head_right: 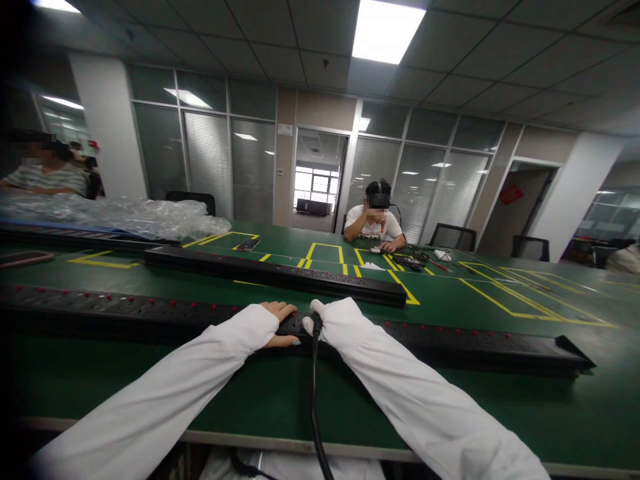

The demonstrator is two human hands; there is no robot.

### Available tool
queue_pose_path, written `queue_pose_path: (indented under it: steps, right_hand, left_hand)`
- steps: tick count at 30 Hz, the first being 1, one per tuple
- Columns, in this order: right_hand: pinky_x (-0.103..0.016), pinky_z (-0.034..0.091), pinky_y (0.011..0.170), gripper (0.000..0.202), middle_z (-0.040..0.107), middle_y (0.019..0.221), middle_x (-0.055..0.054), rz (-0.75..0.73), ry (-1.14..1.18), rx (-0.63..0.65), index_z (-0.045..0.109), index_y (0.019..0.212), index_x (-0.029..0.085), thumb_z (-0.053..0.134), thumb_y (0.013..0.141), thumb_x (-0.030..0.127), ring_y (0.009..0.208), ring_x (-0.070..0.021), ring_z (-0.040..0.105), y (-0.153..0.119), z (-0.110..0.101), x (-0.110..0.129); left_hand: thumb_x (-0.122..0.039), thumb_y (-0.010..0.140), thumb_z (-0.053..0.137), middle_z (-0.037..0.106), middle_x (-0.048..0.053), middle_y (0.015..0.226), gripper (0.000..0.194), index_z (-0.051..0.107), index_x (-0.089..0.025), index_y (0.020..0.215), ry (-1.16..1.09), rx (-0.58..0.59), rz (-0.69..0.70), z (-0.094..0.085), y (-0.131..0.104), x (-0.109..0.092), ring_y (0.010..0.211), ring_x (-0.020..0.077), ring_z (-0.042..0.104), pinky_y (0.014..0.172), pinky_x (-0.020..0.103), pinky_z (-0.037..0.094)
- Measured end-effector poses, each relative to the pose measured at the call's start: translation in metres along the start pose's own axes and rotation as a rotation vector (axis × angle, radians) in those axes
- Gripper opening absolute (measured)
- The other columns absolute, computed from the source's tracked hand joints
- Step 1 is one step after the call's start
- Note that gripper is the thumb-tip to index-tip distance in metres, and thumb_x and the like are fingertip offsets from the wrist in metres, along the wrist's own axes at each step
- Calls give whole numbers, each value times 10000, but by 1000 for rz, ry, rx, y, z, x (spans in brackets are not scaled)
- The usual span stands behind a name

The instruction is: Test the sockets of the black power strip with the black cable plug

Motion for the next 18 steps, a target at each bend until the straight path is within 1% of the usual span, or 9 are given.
queue_pose_path:
  steps: [4,9,13,18]
  right_hand:
    - [-175,234,490,353,499,548,20,39,18,11,532,836,193,360,744,487,477,-59,406,4,8,2]
    - [-158,202,463,356,497,543,21,68,31,-24,521,829,210,359,721,508,454,-47,375,5,11,-1]
    - [-162,165,457,374,486,531,24,48,31,-45,508,826,216,325,729,528,433,-39,343,5,10,-1]
    - [-177,138,473,329,513,563,15,-3,-60,-55,484,866,220,322,750,482,465,-50,376,6,7,1]
  left_hand:
    - [-701,627,360,552,75,909,674,438,-182,1049,-22,-9,45,-3,1,-8,839,240,522,728,335,389]
    - [-697,647,336,551,80,889,672,425,-171,1055,-1,-46,75,-7,2,-19,830,245,518,724,345,386]
    - [-693,653,327,550,79,879,660,424,-178,1053,25,-56,67,-2,4,-17,798,243,524,701,347,391]
    - [-715,621,341,552,83,866,680,439,-182,1031,39,-24,54,9,8,-12,789,255,530,685,361,393]
Point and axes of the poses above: each hand's wrist, its own y-axis towards the middle knuckle, its own z-axis out of the palm, x = y × z, the point moved 7 cm from there along y, towards the middle knuckle
